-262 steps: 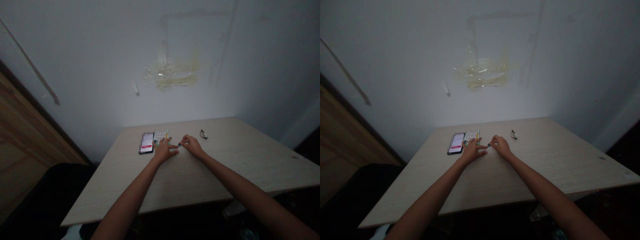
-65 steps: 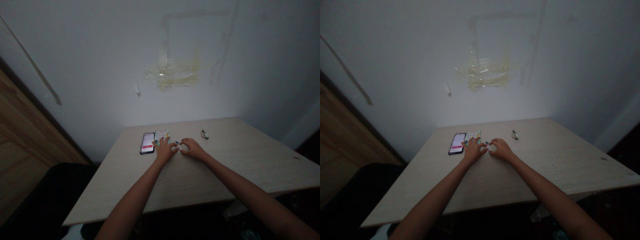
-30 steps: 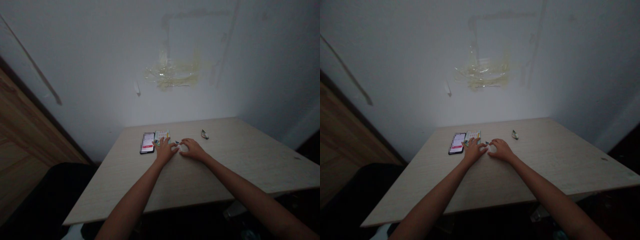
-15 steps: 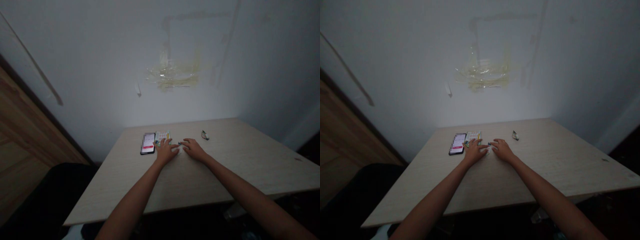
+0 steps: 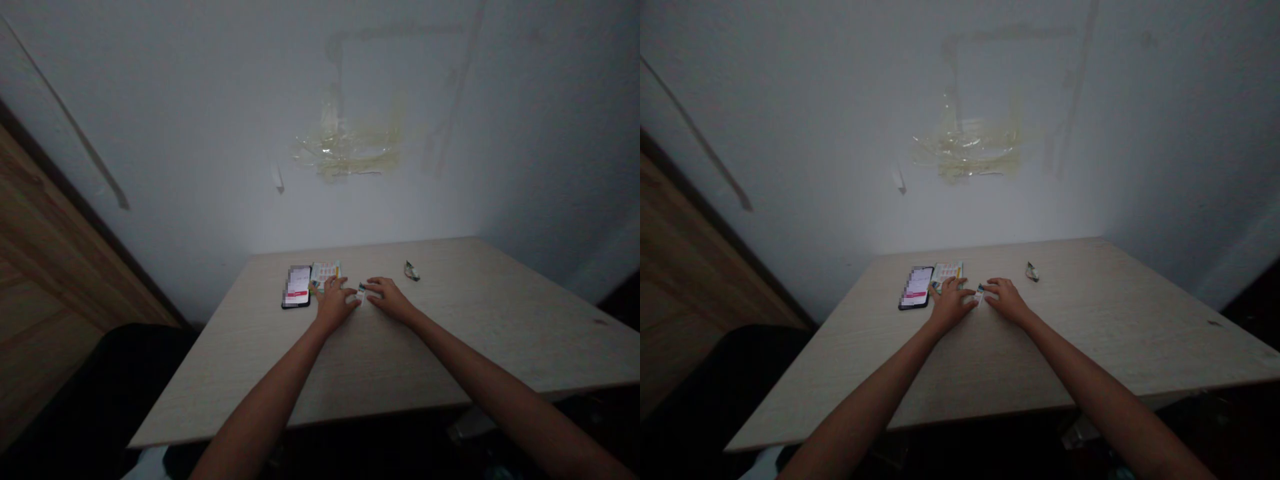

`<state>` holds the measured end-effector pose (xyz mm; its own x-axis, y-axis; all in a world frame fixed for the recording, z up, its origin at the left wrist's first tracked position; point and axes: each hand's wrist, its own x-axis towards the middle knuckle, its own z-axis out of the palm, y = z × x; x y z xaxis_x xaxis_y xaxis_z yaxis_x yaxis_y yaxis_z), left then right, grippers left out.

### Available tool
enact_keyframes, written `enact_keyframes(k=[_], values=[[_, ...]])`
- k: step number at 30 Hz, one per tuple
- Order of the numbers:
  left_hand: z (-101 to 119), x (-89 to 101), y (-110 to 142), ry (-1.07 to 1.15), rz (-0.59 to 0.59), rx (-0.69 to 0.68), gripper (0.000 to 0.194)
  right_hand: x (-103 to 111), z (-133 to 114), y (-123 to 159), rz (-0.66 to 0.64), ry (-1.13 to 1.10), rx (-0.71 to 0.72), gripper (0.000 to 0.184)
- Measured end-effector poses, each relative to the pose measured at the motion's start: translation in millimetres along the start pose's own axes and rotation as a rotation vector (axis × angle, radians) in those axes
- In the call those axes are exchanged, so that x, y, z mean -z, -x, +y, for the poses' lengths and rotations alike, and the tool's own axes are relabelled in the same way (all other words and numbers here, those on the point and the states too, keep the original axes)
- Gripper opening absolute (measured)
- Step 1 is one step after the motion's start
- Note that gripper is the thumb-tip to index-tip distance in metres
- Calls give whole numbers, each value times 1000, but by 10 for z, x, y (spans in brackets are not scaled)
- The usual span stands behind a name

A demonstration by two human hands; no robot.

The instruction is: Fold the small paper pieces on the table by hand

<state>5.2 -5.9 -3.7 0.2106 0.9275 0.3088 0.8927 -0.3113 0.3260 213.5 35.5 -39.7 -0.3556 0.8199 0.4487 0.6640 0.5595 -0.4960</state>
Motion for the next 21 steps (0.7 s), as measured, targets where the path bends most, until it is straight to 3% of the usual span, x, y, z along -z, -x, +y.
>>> enact_keyframes(k=[10,17,21], values=[[75,6,-42,114,-37,16,29,57,-59,-31,120,-218,-174,30],[21,-23,-107,175,13,-26,32,-1,-86,-66,94,-633,-249,33],[60,49,-138,210,9,5,32,2,-157,-110,117,-738,-273,38]])
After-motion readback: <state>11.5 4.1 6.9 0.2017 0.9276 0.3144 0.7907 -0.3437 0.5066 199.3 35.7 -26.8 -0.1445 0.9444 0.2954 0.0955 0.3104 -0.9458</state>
